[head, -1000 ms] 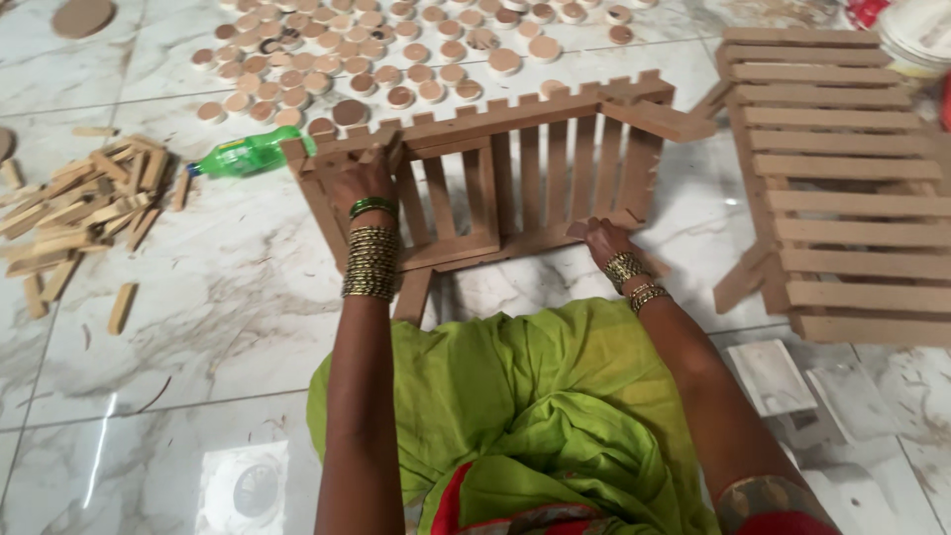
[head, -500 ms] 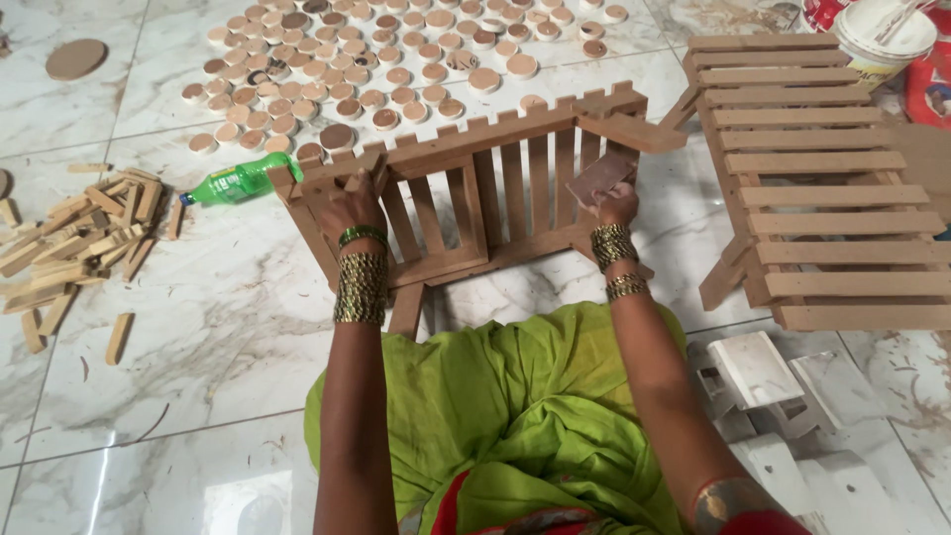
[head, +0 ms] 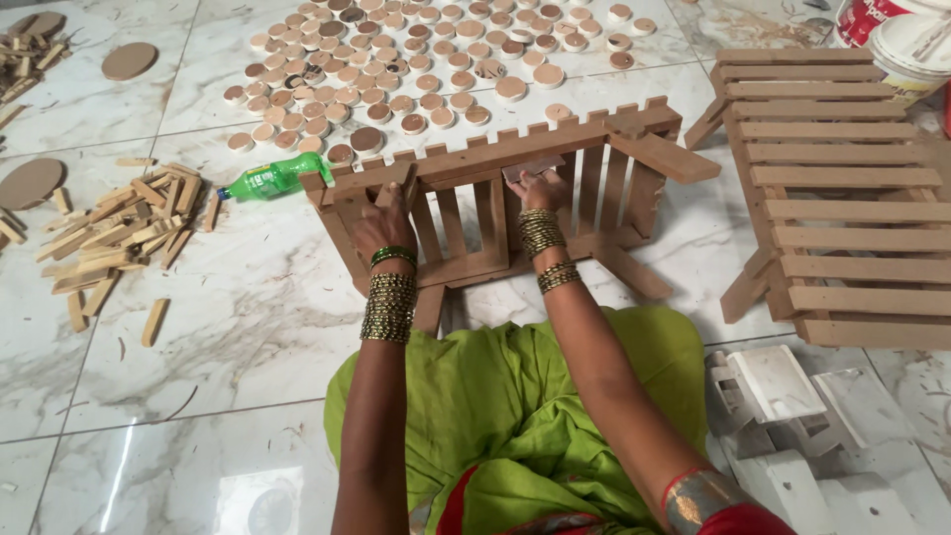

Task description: The person sits on the floor and works on a small slatted wooden stool, pressing and aligning the slats, flipping the stool over to adjust its legs, then rubbing and sanding the slat surfaces by hand. A second finished stool sits nearby on the floor.

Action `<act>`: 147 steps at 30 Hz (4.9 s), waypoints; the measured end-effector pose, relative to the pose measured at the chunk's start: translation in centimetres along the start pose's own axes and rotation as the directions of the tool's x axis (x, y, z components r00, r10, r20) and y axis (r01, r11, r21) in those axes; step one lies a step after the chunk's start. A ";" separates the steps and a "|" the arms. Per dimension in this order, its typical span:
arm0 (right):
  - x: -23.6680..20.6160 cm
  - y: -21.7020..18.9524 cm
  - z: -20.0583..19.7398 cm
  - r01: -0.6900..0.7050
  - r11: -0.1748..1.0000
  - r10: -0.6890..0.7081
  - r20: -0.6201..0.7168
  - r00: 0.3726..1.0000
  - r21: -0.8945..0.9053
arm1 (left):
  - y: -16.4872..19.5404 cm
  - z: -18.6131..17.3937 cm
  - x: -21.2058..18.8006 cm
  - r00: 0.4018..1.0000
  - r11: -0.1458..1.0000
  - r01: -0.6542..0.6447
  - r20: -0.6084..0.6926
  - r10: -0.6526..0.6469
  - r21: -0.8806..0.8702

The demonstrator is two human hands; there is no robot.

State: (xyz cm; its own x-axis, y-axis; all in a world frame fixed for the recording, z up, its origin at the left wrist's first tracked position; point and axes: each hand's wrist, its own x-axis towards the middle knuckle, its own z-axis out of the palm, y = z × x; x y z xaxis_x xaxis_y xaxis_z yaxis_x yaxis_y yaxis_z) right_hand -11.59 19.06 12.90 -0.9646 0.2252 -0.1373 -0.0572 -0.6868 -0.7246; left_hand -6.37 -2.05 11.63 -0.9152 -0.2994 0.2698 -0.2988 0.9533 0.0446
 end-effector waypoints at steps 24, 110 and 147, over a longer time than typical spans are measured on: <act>4.7 -8.6 -12.2 0.321 0.939 -0.343 -0.268 0.900 -0.122 | -0.4 0.5 -0.8 0.997 0.999 -0.028 0.066 0.029 -0.016; 8.5 -12.5 -21.8 0.030 -0.485 -0.539 0.326 0.777 -0.874 | -0.6 2.9 1.2 0.993 0.990 0.122 0.013 -0.121 -0.066; 8.4 -11.0 -15.8 0.113 -0.704 -0.040 0.197 0.980 -0.701 | -0.9 0.7 0.7 0.942 0.959 0.248 0.263 -0.208 -0.133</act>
State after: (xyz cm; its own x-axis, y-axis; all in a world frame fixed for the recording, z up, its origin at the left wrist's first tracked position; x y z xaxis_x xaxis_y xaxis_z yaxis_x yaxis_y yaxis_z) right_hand -14.97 39.41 9.11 -0.9934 0.1117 0.0275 0.1123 0.9935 0.0209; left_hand -6.93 -3.19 11.15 -0.8714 -0.4904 -0.0082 -0.4781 0.8455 0.2378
